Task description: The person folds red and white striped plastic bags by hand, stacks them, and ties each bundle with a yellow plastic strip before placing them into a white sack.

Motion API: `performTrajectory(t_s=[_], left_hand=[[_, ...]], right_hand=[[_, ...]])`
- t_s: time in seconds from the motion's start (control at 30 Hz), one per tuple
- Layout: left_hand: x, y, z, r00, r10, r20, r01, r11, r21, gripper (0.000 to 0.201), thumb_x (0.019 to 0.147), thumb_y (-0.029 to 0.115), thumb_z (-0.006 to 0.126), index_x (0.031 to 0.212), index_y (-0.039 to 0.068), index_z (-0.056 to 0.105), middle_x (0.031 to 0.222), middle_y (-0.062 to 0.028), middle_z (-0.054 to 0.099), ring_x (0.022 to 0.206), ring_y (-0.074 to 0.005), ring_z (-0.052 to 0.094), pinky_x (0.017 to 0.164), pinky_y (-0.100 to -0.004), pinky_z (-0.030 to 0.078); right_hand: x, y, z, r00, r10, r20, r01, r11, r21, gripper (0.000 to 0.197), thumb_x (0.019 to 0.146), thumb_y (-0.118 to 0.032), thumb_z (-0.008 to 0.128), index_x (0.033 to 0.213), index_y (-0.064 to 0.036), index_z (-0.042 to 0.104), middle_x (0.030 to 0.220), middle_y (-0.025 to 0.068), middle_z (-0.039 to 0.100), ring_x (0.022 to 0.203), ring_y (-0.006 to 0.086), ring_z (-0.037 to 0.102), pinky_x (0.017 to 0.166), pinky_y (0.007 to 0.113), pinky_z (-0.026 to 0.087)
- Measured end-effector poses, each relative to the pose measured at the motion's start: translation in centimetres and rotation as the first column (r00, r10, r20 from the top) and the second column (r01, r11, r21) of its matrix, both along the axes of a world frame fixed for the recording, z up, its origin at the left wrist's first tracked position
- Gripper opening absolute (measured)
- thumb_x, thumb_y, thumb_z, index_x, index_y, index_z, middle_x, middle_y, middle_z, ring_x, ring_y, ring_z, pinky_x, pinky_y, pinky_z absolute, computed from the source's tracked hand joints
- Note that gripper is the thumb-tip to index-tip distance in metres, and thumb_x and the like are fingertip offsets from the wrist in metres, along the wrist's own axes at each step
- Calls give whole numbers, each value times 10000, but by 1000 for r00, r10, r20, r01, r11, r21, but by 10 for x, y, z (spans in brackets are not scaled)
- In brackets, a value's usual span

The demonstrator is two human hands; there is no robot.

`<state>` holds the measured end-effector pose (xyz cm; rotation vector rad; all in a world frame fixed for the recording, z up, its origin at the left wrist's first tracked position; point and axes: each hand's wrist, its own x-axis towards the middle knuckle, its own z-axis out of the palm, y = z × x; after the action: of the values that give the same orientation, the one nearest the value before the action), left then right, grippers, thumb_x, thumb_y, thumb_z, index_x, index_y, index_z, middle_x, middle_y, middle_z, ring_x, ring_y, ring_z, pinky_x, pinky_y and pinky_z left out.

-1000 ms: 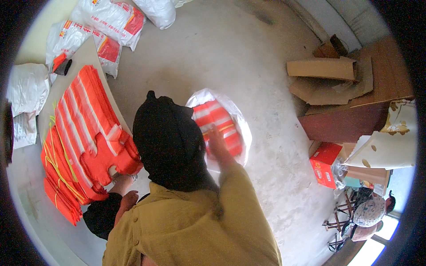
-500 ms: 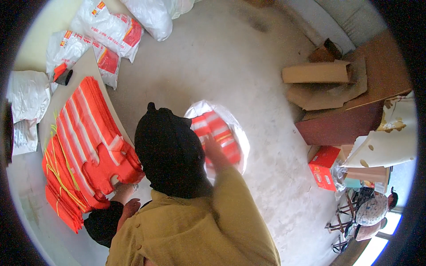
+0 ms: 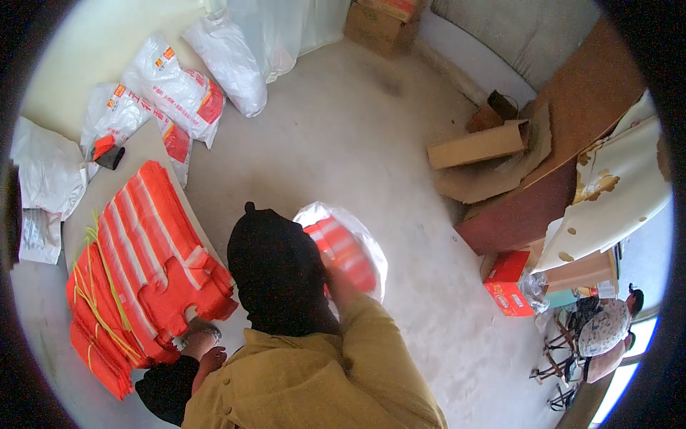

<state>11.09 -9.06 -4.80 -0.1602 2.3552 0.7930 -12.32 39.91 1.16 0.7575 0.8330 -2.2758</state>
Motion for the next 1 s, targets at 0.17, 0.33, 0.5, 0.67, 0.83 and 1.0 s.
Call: performTrajectory(t_s=[0.17,0.33,0.5,0.67,0.83,1.0], left_hand=[[-4,19,30,996,87,-32,-88,996,-16,425,891,343,620,1220,80,676,1059,-162,729,996,-303,703,881,-395,549],[-7,20,25,972,224,69,-223,975,-11,441,890,359,622,1236,91,676,1063,-166,730,996,-304,702,878,-392,550],[-2,7,-4,980,192,51,-194,981,30,459,889,388,626,1251,109,672,1082,-169,728,985,-310,706,880,-391,554],[-15,11,3,981,184,68,-188,981,52,472,886,401,633,1261,117,667,1088,-172,728,989,-312,707,876,-394,556],[1,9,5,989,150,-6,-150,988,32,481,880,411,635,1263,121,666,1088,-175,730,992,-321,705,871,-405,554],[-12,31,49,992,113,-57,-114,993,-13,471,890,377,623,1266,97,661,1060,-176,733,968,-327,708,867,-412,552]], right_hand=[[-74,-6,95,978,29,-205,-9,995,95,534,1018,-446,503,1359,-39,563,1282,188,632,1270,299,547,1093,380,423],[-111,-44,149,736,536,-415,-104,694,713,627,992,-516,521,1321,12,597,1301,199,632,1217,322,571,1066,392,418],[-136,-45,106,444,813,-377,-20,430,903,591,997,-462,494,1257,53,619,1259,275,636,1191,413,582,1053,428,414],[-141,-39,98,515,763,-390,221,321,921,523,988,-410,491,1182,48,652,1243,290,635,1185,435,583,1026,455,429],[-135,-81,187,436,778,-452,474,229,850,412,1002,-303,474,1085,67,634,1110,257,669,1049,387,627,880,418,494],[-114,-103,199,272,802,-532,51,540,840,430,1020,-322,525,1318,-21,597,1154,42,680,990,223,629,877,379,513]])
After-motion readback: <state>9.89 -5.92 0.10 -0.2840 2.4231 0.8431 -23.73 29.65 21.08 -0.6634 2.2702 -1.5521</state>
